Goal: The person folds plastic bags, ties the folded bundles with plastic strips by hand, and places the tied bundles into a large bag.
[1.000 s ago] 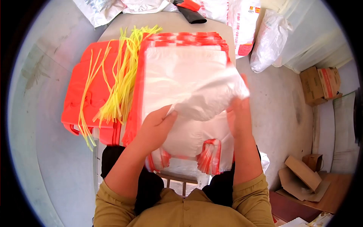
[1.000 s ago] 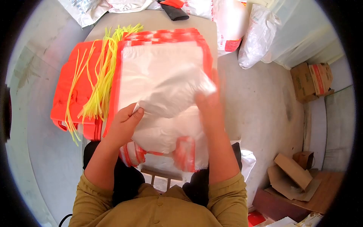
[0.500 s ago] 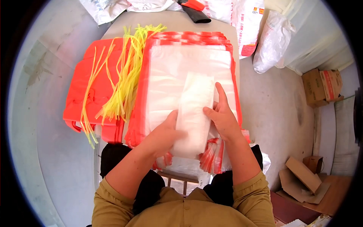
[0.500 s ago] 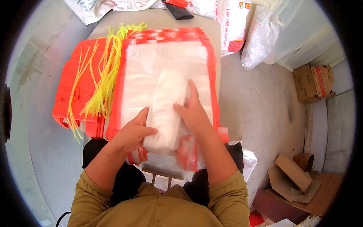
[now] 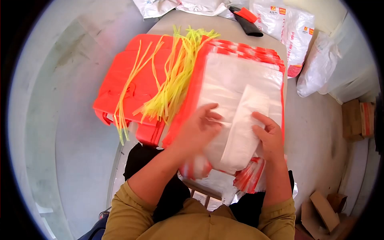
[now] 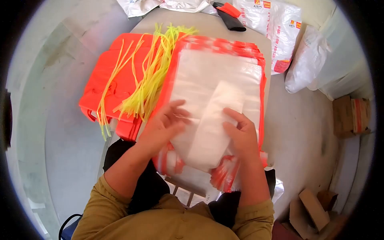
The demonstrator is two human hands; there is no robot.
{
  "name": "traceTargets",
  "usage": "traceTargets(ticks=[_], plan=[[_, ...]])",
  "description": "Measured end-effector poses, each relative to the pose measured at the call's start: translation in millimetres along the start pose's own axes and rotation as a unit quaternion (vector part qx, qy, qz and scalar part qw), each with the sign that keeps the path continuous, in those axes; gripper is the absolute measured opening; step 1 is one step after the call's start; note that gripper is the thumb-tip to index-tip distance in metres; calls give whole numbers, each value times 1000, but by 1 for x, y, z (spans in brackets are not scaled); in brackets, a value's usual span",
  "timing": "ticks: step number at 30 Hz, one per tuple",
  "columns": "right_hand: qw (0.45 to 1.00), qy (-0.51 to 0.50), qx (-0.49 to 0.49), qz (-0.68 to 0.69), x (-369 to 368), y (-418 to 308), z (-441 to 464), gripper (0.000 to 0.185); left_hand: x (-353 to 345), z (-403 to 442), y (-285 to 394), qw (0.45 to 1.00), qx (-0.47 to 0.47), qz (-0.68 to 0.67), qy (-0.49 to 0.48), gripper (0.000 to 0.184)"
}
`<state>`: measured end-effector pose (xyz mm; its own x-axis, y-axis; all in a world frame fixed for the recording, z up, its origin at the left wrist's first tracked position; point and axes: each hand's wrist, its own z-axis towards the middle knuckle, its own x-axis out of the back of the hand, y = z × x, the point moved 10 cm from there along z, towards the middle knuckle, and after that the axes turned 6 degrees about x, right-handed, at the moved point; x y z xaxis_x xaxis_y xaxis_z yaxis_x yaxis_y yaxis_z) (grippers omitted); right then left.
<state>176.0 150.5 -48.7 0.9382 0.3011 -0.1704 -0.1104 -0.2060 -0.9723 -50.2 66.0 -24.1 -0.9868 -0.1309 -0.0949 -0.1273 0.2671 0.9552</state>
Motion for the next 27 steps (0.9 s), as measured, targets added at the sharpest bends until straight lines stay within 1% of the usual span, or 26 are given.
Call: traceTargets(ticks=[1, 2, 3, 4, 6, 9, 12, 15, 18, 21, 24, 27], plan=[[1000, 6, 2, 6, 4, 1, 1, 44, 25, 1, 13, 993, -51, 71, 75, 53], [1000, 11, 4, 11, 8, 2, 3, 44, 46, -1, 31, 964, -104, 197, 142, 40], [1000, 17, 7, 16, 10, 2, 4, 44, 62, -7, 48, 912, -154, 318, 206, 27], [1000, 21, 11, 8, 11, 0, 4, 44, 72, -8, 51, 878, -151, 395, 225, 25], [999, 30, 19, -8, 11, -4, 4, 44, 86, -7, 49, 789, -141, 541, 255, 24], [999, 31, 20, -2, 9, -10, 3, 44, 105, 2, 21, 754, -51, 609, 242, 23], [999, 39, 25, -8, 11, -13, 5, 44, 109, 4, 12, 743, -31, 628, 228, 22], [998, 50, 30, 4, 10, -14, 5, 44, 118, 7, 8, 750, -44, 619, 230, 23], [998, 46, 20, 23, 11, -13, 5, 45, 124, 5, 16, 773, -43, 587, 237, 27], [998, 41, 32, 42, 18, -9, 9, 45, 117, -4, 28, 792, -40, 556, 249, 30], [997, 38, 37, 50, 22, -8, 10, 45, 112, -2, 22, 780, -16, 582, 230, 32], [997, 32, 40, 51, 24, -8, 9, 44, 120, 6, 13, 779, -19, 584, 228, 32]])
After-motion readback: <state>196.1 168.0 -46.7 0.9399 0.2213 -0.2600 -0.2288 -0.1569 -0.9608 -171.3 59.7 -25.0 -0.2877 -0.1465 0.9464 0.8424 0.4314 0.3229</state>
